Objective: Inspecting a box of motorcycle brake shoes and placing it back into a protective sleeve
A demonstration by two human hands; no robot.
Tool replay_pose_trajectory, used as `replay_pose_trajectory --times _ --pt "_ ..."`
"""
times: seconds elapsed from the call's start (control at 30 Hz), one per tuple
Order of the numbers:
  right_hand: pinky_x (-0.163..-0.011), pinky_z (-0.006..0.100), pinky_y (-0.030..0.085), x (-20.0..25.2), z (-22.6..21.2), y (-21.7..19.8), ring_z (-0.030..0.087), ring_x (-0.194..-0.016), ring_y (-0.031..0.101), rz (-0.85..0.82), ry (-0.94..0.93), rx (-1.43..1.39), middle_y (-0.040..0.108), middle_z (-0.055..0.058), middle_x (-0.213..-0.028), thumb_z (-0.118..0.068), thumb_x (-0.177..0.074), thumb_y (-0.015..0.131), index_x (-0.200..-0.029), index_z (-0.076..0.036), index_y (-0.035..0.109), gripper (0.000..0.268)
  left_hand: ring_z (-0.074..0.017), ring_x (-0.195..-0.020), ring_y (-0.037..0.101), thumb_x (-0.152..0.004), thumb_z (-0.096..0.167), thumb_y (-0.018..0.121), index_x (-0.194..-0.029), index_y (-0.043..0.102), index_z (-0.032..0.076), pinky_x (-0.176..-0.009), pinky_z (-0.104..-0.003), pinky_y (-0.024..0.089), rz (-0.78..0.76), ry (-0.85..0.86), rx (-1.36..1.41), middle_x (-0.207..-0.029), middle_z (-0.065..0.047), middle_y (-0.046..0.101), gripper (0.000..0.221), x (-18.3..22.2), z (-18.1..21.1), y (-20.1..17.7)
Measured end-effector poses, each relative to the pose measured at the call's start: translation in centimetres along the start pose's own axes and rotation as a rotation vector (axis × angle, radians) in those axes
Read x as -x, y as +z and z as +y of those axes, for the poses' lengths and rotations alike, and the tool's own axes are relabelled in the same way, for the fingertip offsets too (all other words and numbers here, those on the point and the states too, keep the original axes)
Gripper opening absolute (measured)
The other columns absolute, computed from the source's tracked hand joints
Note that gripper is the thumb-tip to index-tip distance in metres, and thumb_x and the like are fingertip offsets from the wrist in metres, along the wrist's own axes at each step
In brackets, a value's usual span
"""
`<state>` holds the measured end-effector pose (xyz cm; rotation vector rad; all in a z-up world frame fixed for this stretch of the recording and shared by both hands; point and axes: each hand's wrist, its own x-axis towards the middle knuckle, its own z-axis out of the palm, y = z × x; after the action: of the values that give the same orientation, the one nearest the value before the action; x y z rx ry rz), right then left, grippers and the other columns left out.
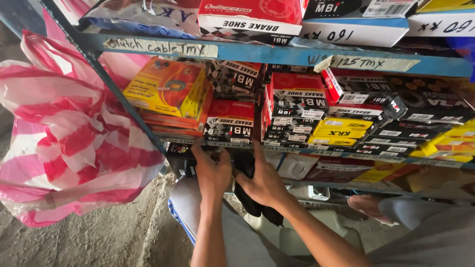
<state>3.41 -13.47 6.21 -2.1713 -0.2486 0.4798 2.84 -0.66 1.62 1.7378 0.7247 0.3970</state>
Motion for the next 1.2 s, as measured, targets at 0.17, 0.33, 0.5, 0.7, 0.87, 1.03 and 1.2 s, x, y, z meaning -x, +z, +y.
replay_pose_trajectory --times 0.17,0.33,0.5,0.7,0.87,1.03,1.2 --pt "-0.096 0.062 0.056 0.9 -0.4 -0.1 0.055 -0.116 0.064 0.006 -0.053 -0.030 0.057 0.041 -0.134 -0.024 -0.090 0.066 -0.165 -0.010 0.011 0.094 -0.0355 -0.101 0.074 -0.084 0.023 0.064 -0.154 0.038 0.019 -0.088 -0.048 0.056 0.006 0.010 0.021 -0.098 -0.017 0.075 0.074 -0.1 0.1 0.1" --pt "-0.095 0.067 0.054 1.7 0.2 -0.9 0.058 -0.123 0.057 -0.004 -0.123 -0.029 0.049 0.041 -0.143 -0.025 -0.090 0.066 -0.164 -0.007 0.013 0.093 -0.0405 -0.102 0.073 -0.087 0.024 0.066 -0.152 0.043 0.015 -0.087 -0.053 0.057 0.096 0.118 0.009 -0.102 -0.020 0.074 0.069 0.6 -0.9 0.8" --pt "-0.094 0.036 0.056 1.7 7.2 -0.9 0.028 -0.120 0.070 0.052 -0.372 -0.007 0.063 0.013 -0.143 -0.026 -0.087 0.070 -0.158 -0.010 0.030 0.083 -0.0224 -0.080 0.071 -0.089 0.006 0.066 -0.137 0.050 0.001 -0.069 -0.031 0.059 0.252 0.565 0.125 -0.104 -0.014 0.071 0.051 1.3 2.1 -0.3" --pt "-0.088 0.036 0.058 4.3 8.9 -2.8 0.022 -0.105 0.074 0.016 -0.216 -0.076 0.073 0.008 -0.128 -0.030 -0.088 0.068 -0.152 -0.017 0.042 0.070 -0.0382 -0.102 0.057 -0.088 0.000 0.070 -0.124 0.056 -0.001 -0.104 -0.051 0.042 0.673 1.120 -0.058 -0.116 -0.020 0.062 0.039 2.3 15.4 -2.1" --pt "-0.076 0.042 0.059 6.4 8.2 -4.5 0.024 -0.097 0.078 -0.003 -0.185 -0.035 0.073 0.007 -0.129 -0.038 -0.089 0.063 -0.154 -0.026 0.038 0.071 -0.0503 -0.129 0.032 -0.096 0.050 0.070 -0.123 0.067 -0.004 -0.098 -0.066 0.033 0.739 0.861 -0.336 -0.140 -0.031 0.036 0.060 -0.5 20.0 -0.4" --pt "-0.048 0.032 0.052 5.6 9.8 -4.2 0.017 -0.059 0.066 -0.012 -0.235 -0.092 0.071 0.006 -0.096 -0.035 -0.090 0.064 -0.156 -0.021 0.037 0.073 -0.0519 -0.130 0.029 -0.094 0.055 0.069 -0.110 0.069 0.000 -0.098 -0.069 0.031 0.717 0.767 -0.247 -0.143 -0.029 0.032 0.057 -0.7 20.8 0.5" --pt "-0.040 0.029 0.046 6.0 8.7 -3.8 0.014 -0.052 0.061 -0.031 -0.214 -0.100 0.072 0.003 -0.088 -0.031 -0.090 0.066 -0.157 -0.024 0.036 0.074 -0.0458 -0.117 0.033 -0.095 0.059 0.064 -0.102 0.059 -0.002 -0.091 -0.067 0.035 0.615 0.694 -0.182 -0.129 -0.026 0.033 0.061 -0.7 21.9 0.2"
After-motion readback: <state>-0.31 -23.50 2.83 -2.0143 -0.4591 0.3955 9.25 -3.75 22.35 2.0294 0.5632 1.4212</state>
